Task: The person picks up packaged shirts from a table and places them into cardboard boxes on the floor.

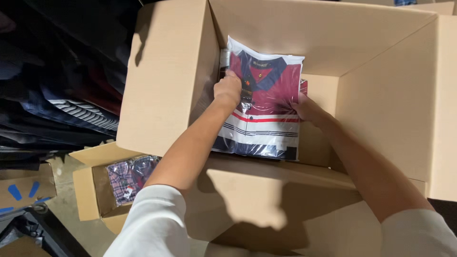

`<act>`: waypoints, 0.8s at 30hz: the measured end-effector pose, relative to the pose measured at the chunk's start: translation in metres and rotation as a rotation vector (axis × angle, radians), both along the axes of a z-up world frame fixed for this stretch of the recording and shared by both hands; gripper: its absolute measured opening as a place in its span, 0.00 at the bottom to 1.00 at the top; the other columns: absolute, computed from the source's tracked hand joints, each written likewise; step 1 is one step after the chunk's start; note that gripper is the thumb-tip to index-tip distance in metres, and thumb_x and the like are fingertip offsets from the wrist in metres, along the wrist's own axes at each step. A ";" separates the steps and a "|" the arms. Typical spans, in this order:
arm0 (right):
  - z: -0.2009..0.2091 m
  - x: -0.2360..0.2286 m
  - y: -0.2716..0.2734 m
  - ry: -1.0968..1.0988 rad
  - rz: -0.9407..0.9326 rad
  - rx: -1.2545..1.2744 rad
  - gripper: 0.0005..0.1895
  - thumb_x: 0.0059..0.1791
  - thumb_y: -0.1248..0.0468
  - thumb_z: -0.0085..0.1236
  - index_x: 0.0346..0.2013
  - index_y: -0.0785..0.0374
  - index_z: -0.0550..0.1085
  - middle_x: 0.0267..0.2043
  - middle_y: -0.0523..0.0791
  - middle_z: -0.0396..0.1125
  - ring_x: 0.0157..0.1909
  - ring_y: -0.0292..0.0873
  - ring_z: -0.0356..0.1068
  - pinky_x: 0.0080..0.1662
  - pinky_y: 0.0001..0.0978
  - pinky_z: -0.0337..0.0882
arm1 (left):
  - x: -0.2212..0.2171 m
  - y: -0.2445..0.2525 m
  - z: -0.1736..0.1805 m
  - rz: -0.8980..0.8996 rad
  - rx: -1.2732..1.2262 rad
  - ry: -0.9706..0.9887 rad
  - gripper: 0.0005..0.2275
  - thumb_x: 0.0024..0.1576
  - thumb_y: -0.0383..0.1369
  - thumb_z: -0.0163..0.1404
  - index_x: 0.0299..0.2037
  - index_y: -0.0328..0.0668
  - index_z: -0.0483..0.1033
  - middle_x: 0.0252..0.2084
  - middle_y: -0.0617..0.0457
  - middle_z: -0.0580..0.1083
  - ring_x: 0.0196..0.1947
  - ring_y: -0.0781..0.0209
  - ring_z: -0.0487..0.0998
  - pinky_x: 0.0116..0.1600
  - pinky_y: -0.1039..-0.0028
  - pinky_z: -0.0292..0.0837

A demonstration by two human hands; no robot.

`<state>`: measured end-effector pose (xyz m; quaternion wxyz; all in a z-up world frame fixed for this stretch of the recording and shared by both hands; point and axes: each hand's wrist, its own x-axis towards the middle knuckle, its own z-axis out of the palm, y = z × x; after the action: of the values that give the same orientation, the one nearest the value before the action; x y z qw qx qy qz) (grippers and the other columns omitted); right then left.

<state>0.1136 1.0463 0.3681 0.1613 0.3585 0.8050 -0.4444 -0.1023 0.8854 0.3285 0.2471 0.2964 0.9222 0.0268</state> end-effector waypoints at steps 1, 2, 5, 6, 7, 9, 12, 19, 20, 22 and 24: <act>-0.018 -0.001 0.004 -0.012 0.001 -0.007 0.24 0.58 0.60 0.47 0.69 0.61 0.65 0.66 0.60 0.67 0.69 0.65 0.64 0.65 0.62 0.63 | 0.009 -0.002 0.017 0.001 -0.007 -0.012 0.25 0.61 0.25 0.48 0.66 0.17 0.56 0.55 0.32 0.76 0.56 0.28 0.80 0.58 0.36 0.75; -0.034 -0.001 0.008 -0.058 0.006 0.027 0.26 0.59 0.60 0.46 0.72 0.55 0.62 0.68 0.57 0.66 0.70 0.63 0.64 0.66 0.61 0.63 | 0.017 -0.004 0.035 -0.060 -0.103 -0.028 0.32 0.62 0.23 0.50 0.72 0.20 0.45 0.67 0.29 0.62 0.64 0.28 0.72 0.63 0.39 0.72; -0.123 0.003 0.031 -0.128 0.045 0.066 0.30 0.59 0.56 0.44 0.77 0.50 0.57 0.70 0.53 0.64 0.69 0.60 0.65 0.66 0.61 0.64 | 0.018 0.006 -0.031 -0.178 -0.209 -0.118 0.41 0.59 0.29 0.57 0.79 0.32 0.40 0.78 0.28 0.51 0.70 0.27 0.66 0.65 0.38 0.70; -0.159 0.005 0.041 -0.146 0.079 0.078 0.32 0.59 0.52 0.43 0.78 0.50 0.55 0.70 0.53 0.64 0.69 0.60 0.65 0.66 0.62 0.65 | 0.015 0.012 -0.073 -0.232 -0.213 -0.183 0.42 0.56 0.37 0.61 0.78 0.40 0.48 0.77 0.30 0.53 0.67 0.26 0.68 0.62 0.33 0.70; -0.150 0.002 0.035 -0.154 0.074 0.073 0.32 0.59 0.52 0.43 0.78 0.50 0.55 0.70 0.53 0.64 0.69 0.60 0.65 0.66 0.62 0.65 | 0.015 0.010 -0.079 -0.238 -0.217 -0.191 0.42 0.56 0.37 0.61 0.78 0.40 0.48 0.77 0.30 0.53 0.67 0.26 0.68 0.62 0.33 0.70; -0.129 -0.002 0.027 -0.337 0.270 0.240 0.35 0.60 0.44 0.38 0.69 0.72 0.60 0.56 0.63 0.72 0.54 0.62 0.76 0.52 0.57 0.76 | 0.016 0.010 -0.088 -0.287 -0.312 -0.371 0.43 0.55 0.45 0.62 0.79 0.52 0.52 0.83 0.41 0.41 0.73 0.30 0.63 0.68 0.33 0.65; -0.094 -0.003 0.014 -0.397 0.302 0.292 0.39 0.61 0.41 0.34 0.71 0.73 0.60 0.54 0.63 0.73 0.50 0.61 0.78 0.47 0.55 0.79 | 0.019 0.015 -0.135 -0.270 -0.361 -0.376 0.43 0.57 0.48 0.60 0.80 0.56 0.47 0.83 0.42 0.37 0.76 0.33 0.60 0.69 0.32 0.61; -0.099 0.024 0.017 -0.455 0.495 0.366 0.30 0.59 0.49 0.47 0.67 0.67 0.66 0.52 0.57 0.76 0.49 0.55 0.80 0.45 0.47 0.81 | 0.033 0.026 -0.005 -0.421 -0.345 -0.084 0.21 0.57 0.45 0.60 0.59 0.48 0.80 0.59 0.43 0.79 0.57 0.41 0.81 0.56 0.46 0.78; -0.052 0.030 0.008 -0.307 0.465 0.325 0.27 0.58 0.47 0.47 0.64 0.62 0.70 0.53 0.55 0.75 0.52 0.57 0.78 0.50 0.53 0.79 | 0.044 0.036 0.044 -0.436 -0.083 -0.097 0.18 0.61 0.48 0.52 0.55 0.51 0.82 0.53 0.43 0.81 0.55 0.38 0.82 0.57 0.47 0.78; 0.040 0.053 -0.007 -0.162 0.385 0.288 0.25 0.57 0.46 0.47 0.61 0.57 0.73 0.54 0.54 0.75 0.55 0.59 0.77 0.55 0.58 0.76 | 0.077 0.059 0.108 -0.495 0.178 -0.115 0.18 0.65 0.50 0.44 0.52 0.53 0.83 0.47 0.44 0.83 0.52 0.35 0.83 0.57 0.47 0.78; 0.130 0.089 -0.017 0.166 0.174 0.093 0.23 0.57 0.48 0.40 0.60 0.59 0.69 0.57 0.60 0.72 0.57 0.70 0.72 0.55 0.71 0.72 | 0.122 0.090 0.137 -0.604 0.615 -0.183 0.12 0.63 0.44 0.47 0.48 0.54 0.81 0.39 0.49 0.83 0.45 0.36 0.83 0.51 0.43 0.79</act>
<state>0.2021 1.0290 0.4981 0.1151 0.2563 0.8633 -0.4192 0.0201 0.9753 0.4659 0.2249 0.6088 0.7176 0.2526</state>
